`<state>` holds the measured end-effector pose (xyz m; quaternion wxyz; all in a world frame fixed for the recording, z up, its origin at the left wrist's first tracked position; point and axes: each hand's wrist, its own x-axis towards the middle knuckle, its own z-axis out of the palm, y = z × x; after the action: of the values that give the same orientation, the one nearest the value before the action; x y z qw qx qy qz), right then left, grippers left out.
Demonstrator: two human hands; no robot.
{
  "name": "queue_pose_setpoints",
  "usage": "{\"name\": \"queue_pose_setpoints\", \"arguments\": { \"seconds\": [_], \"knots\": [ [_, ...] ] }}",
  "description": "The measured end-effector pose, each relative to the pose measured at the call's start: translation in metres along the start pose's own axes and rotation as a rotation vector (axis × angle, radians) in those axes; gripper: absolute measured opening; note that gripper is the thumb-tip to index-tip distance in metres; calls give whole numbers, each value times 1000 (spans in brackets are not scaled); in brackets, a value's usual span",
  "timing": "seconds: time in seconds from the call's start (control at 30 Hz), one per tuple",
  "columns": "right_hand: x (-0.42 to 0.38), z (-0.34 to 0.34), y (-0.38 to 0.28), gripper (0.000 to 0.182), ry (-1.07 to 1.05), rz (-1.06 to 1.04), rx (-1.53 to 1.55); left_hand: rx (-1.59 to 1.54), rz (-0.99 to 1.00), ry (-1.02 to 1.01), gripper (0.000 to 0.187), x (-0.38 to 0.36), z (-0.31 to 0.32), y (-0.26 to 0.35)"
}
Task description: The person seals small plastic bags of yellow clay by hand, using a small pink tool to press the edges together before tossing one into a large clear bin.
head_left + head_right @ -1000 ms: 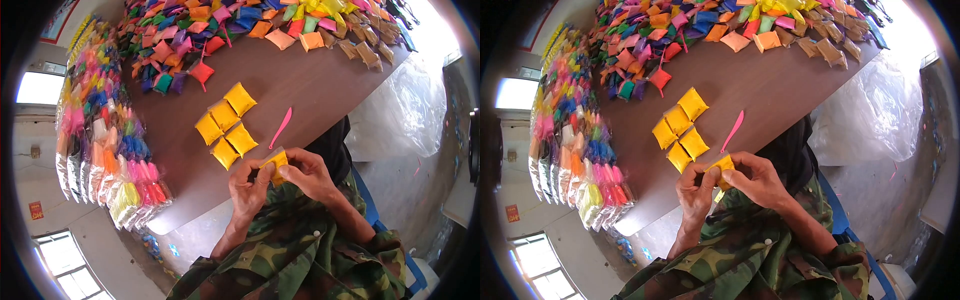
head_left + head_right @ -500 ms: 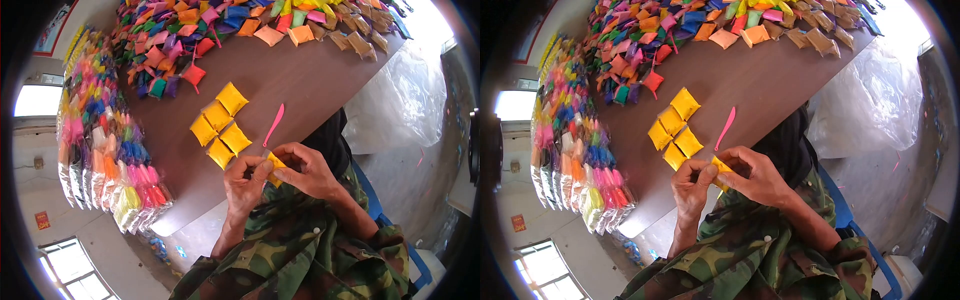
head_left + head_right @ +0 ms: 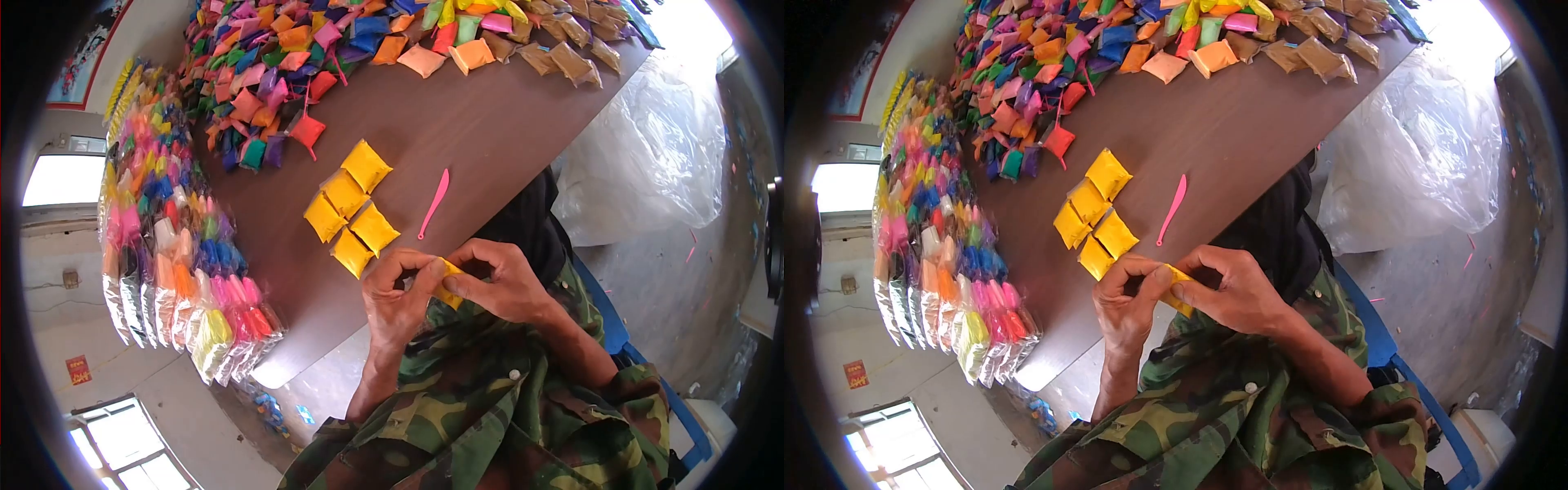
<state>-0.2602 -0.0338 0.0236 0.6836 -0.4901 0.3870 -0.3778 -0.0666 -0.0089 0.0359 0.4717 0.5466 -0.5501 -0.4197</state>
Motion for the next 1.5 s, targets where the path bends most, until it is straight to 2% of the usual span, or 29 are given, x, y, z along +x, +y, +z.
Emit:
{"name": "queue_pose_setpoints", "arguments": {
  "seconds": [0.17,0.27,0.37,0.47,0.67,0.87,1.17,1.27,1.37,1.5],
  "knots": [
    [-1,-2,-1,16,23,-11,38,124,68,46,15,-1,7,8],
    [-1,-4,-2,17,48,-65,106,-221,-192,141,20,0,15,18],
    [3,-6,2,20,66,-106,217,-204,-242,3,25,-7,7,11],
    [3,-4,4,23,57,-92,275,-267,-219,5,26,-7,10,9],
    [2,1,5,25,74,-63,276,-159,-165,6,26,-8,5,2],
    [5,-1,12,27,99,-42,326,-191,-281,-6,23,-11,14,4],
    [5,1,5,29,95,-31,343,-117,-271,-49,15,-13,6,-7],
    [5,-2,8,28,94,-27,321,-208,-284,-93,16,-14,5,-6],
    [5,-3,14,28,96,-36,348,-210,-292,-8,17,-9,14,10],
    [5,-3,14,28,66,-34,330,-171,-254,-13,21,-6,7,4]
  ]
}}
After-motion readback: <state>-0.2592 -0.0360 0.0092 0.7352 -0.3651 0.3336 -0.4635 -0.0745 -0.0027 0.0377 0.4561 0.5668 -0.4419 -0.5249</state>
